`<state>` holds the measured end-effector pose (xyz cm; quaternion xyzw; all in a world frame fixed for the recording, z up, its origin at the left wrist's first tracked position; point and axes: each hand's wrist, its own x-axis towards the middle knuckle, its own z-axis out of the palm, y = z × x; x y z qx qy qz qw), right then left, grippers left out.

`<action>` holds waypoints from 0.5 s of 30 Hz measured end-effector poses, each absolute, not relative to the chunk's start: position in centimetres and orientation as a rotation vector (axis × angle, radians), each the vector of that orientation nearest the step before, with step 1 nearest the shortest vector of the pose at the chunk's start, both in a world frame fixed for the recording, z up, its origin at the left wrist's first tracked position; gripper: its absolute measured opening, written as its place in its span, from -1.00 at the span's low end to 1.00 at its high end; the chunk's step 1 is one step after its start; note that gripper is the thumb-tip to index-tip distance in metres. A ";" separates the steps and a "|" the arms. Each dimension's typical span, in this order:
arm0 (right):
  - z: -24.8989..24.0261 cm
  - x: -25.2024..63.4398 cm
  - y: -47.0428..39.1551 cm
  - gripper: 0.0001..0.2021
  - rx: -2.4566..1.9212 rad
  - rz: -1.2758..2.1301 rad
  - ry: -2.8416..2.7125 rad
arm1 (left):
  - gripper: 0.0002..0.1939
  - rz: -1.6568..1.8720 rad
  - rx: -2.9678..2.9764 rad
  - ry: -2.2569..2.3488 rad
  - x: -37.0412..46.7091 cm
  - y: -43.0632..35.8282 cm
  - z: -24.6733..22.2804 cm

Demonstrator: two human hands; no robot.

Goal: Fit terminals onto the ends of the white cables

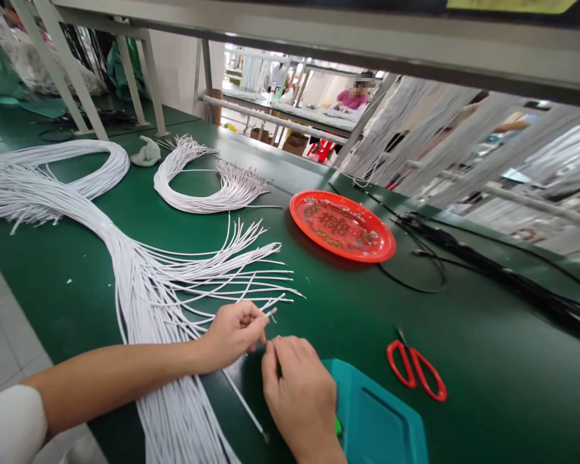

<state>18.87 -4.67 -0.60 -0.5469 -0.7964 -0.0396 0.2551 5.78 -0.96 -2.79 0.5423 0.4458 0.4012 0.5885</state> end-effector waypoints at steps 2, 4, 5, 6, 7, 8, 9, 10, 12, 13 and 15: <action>-0.4 19.1 -5.1 -0.75 -1.583 0.048 -2.041 | -0.81 0.921 1.236 1.016 5.7 -0.8 -2.6; 0.0 19.5 -5.3 -0.72 -1.745 0.178 -1.836 | -0.79 0.896 1.237 0.996 5.7 -0.8 -2.5; 0.2 19.7 -5.2 -0.71 -1.810 0.228 -1.737 | -0.78 0.889 1.241 0.994 5.7 -0.8 -2.4; 0.4 19.8 -5.0 -0.70 -1.848 0.267 -1.660 | -0.78 0.883 1.243 0.995 5.7 -0.9 -2.3; 0.5 19.8 -4.9 -0.68 -1.860 0.299 -1.613 | -0.78 0.879 1.242 0.999 5.7 -1.0 -2.2; 0.5 19.8 -4.6 -0.67 -1.854 0.329 -1.595 | -0.78 0.878 1.242 1.003 5.7 -1.0 -2.2; 0.5 19.7 -4.4 -0.66 -1.842 0.356 -1.596 | -0.78 0.879 1.242 1.005 5.7 -1.1 -2.2; 0.4 19.6 -4.2 -0.65 -1.829 0.384 -1.602 | -0.79 0.881 1.244 1.004 5.7 -1.1 -2.2; 0.2 19.3 -3.9 -0.64 -1.817 0.424 -1.598 | -0.79 0.881 1.258 1.002 5.8 -1.1 -2.3; 0.1 19.2 -3.8 -0.64 -1.821 0.437 -1.587 | -0.79 0.881 1.267 1.001 5.8 -1.1 -2.4; 0.0 19.1 -3.7 -0.64 -1.830 0.440 -1.581 | -0.80 0.871 1.279 0.998 5.8 -1.1 -2.7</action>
